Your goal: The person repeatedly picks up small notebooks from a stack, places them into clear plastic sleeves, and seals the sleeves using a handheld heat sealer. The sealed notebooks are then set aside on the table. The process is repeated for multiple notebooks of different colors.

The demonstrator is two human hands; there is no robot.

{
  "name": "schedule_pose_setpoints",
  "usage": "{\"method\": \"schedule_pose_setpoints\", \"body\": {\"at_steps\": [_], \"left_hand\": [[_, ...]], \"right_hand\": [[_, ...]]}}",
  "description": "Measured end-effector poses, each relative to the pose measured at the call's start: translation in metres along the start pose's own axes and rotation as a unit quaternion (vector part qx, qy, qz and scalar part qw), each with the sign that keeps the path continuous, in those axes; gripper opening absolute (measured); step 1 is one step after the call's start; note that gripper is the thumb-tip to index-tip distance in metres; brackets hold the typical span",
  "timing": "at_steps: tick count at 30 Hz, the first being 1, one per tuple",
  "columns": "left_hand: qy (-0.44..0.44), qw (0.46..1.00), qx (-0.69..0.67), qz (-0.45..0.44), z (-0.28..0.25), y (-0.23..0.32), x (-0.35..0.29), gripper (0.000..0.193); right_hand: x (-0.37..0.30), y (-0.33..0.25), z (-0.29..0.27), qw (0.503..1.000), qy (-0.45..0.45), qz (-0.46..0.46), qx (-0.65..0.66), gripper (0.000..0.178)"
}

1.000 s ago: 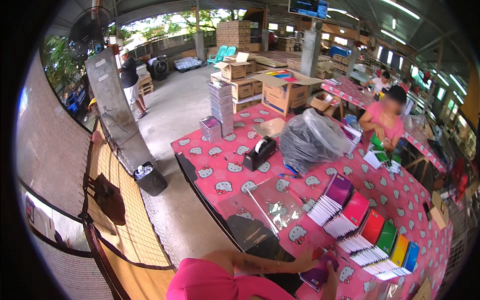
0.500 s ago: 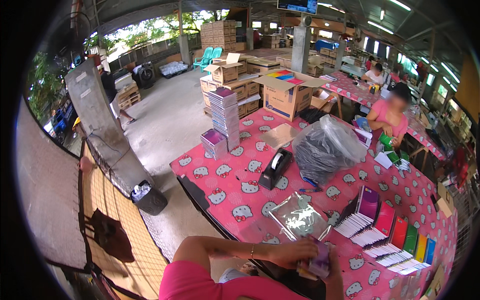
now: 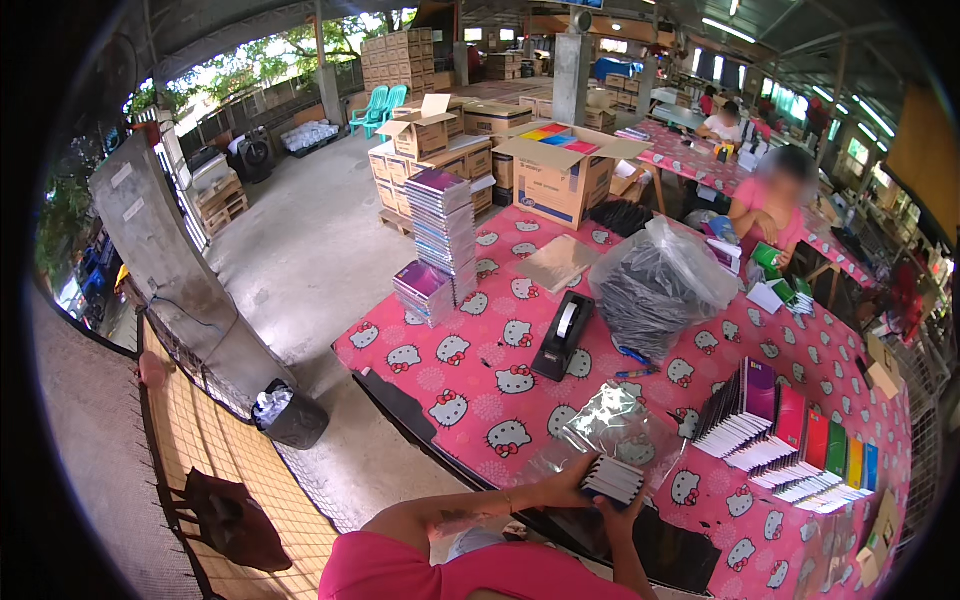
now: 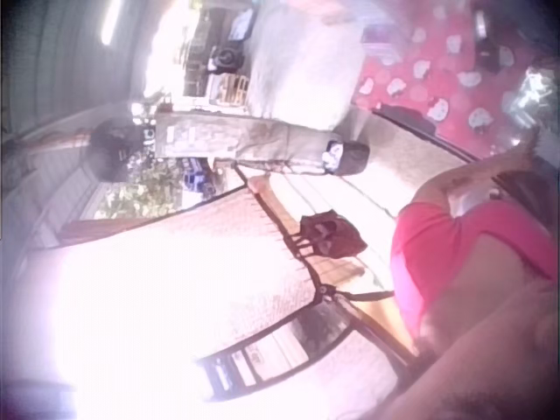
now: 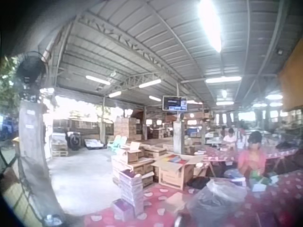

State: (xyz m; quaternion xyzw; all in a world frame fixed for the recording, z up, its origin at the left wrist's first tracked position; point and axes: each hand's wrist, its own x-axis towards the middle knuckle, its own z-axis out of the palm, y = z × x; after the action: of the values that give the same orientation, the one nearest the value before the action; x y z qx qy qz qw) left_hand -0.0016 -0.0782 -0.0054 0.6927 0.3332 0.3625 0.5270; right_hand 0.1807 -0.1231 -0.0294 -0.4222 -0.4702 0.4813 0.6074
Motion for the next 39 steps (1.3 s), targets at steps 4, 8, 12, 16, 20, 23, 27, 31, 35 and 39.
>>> {"method": "schedule_pose_setpoints", "body": {"at_steps": [4, 8, 12, 16, 20, 23, 27, 31, 35, 39], "left_hand": [[-0.066, 0.998, 0.008, 0.008, -0.009, 0.015, 0.010, 0.094], [-0.069, 0.967, 0.244, 0.018, -0.037, 0.078, 0.016, 0.095], [0.014, 0.872, 0.462, 0.165, -0.009, 0.144, 0.018, 0.098], [-0.086, 0.827, 0.541, 0.128, 0.013, 0.114, 0.025, 0.099], [-0.163, 0.858, 0.487, -0.019, -0.008, 0.128, 0.045, 0.086], [0.053, 0.903, 0.419, -0.080, -0.025, 0.124, 0.047, 0.079], [0.189, 0.956, 0.056, -0.218, -0.042, 0.032, 0.066, 0.077], [0.212, 0.925, 0.038, -0.314, -0.019, 0.000, 0.085, 0.071], [0.238, 0.919, 0.131, -0.287, -0.019, -0.035, 0.094, 0.073], [0.241, 0.915, 0.098, -0.309, -0.011, -0.022, 0.101, 0.076]], "right_hand": [[0.004, 0.006, -0.018, 0.995, -0.057, 0.056, -0.066, 0.102], [0.010, -0.014, -0.018, 0.988, -0.084, 0.041, -0.126, 0.095], [0.018, -0.009, -0.016, 0.981, -0.048, 0.169, 0.075, 0.088], [0.014, -0.007, -0.019, 0.995, -0.101, 0.009, -0.002, 0.087], [0.021, -0.048, -0.026, 0.951, -0.173, 0.045, -0.251, 0.101], [0.032, -0.048, -0.066, 0.813, -0.122, -0.084, -0.563, 0.105], [0.066, -0.023, -0.096, 0.768, -0.208, -0.062, -0.602, 0.109], [0.106, -0.032, -0.107, 0.747, -0.263, -0.059, -0.608, 0.110], [0.111, -0.028, -0.109, 0.726, -0.291, -0.051, -0.621, 0.113], [0.108, -0.024, -0.113, 0.737, -0.286, -0.045, -0.611, 0.116]]}}
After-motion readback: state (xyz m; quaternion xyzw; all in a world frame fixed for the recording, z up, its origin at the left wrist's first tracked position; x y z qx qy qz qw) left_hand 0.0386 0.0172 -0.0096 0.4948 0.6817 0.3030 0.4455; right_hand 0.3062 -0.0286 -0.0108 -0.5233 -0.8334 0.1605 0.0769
